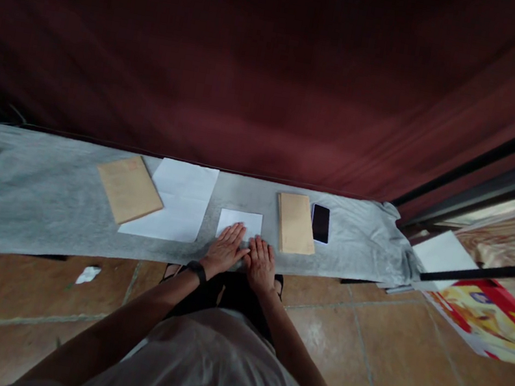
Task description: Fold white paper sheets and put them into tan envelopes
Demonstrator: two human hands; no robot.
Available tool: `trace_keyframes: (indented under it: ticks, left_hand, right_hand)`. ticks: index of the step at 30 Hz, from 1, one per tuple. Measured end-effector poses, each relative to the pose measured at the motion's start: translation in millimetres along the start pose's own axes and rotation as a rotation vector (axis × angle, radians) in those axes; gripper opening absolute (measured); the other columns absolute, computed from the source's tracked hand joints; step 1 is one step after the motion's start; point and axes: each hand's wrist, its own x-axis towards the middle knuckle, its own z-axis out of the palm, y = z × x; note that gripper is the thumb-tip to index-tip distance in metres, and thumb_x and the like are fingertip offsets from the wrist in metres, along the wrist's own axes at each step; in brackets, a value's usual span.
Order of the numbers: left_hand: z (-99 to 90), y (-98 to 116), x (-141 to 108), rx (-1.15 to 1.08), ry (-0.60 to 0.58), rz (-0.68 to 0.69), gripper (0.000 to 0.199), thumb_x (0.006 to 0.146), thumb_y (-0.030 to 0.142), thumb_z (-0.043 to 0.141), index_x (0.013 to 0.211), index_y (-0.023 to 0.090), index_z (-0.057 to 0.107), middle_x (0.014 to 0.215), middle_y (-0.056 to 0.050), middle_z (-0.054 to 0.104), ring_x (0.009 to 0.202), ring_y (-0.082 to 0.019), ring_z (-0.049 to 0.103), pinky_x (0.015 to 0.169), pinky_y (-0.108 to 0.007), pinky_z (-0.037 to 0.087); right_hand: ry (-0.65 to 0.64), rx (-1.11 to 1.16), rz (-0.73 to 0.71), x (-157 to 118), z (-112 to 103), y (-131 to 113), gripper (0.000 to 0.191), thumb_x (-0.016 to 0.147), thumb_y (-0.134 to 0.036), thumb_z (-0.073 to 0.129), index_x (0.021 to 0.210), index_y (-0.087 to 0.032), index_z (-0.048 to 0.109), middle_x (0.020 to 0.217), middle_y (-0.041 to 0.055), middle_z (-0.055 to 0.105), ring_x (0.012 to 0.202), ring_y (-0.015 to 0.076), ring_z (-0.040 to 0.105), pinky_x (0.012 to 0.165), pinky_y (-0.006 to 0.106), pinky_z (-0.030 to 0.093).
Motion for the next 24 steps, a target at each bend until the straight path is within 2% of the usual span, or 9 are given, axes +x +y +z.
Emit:
trace_keyframes:
  ticks: [7,10,16,24]
  left_hand:
    - [-0.8,-11,-8,0.022,0.045,-0.011,0.067,0.101,0.046,0.033,0.154,0.005,0.032,0.162,-0.02,0.031,0.153,-0.028,0.023,0.125,-0.048,0.023]
    - [1.5,-11,-8,0.028,0.024,-0.01,0.067,0.101,0.044,0.033,0.154,0.004,0.031,0.163,-0.02,0.029,0.154,-0.028,0.02,0.125,-0.047,0.022]
    - [7.0,-13,-7,0.029,-0.006,-0.02,0.065,0.1,0.038,0.033,0.155,0.004,0.03,0.164,-0.018,0.027,0.154,-0.027,0.019,0.126,-0.045,0.02]
    - [5.7,-10,-7,0.037,0.008,-0.028,0.063,0.1,0.034,0.033,0.155,0.004,0.031,0.163,-0.018,0.03,0.154,-0.027,0.019,0.126,-0.045,0.018]
  right_hand:
    - [0.017,0.058,0.02,8,-6,-1,0.049,0.106,-0.035,0.036,0.149,-0.013,0.047,0.154,0.0122,0.047,0.145,0.0256,0.04,0.121,0.047,0.029]
    - [0.014,0.09,0.004,24,-6,-4,0.05,0.106,-0.035,0.036,0.148,-0.01,0.048,0.153,0.0124,0.048,0.146,0.0253,0.039,0.121,0.045,0.03]
    - [-0.049,0.133,-0.098,57,3,-13,0.048,0.106,-0.032,0.034,0.148,-0.013,0.048,0.154,0.0096,0.048,0.146,0.0215,0.039,0.122,0.041,0.03]
    - [-0.06,0.085,-0.063,55,13,-9,0.052,0.105,-0.036,0.036,0.152,-0.015,0.041,0.158,0.011,0.041,0.148,0.0227,0.036,0.122,0.044,0.028]
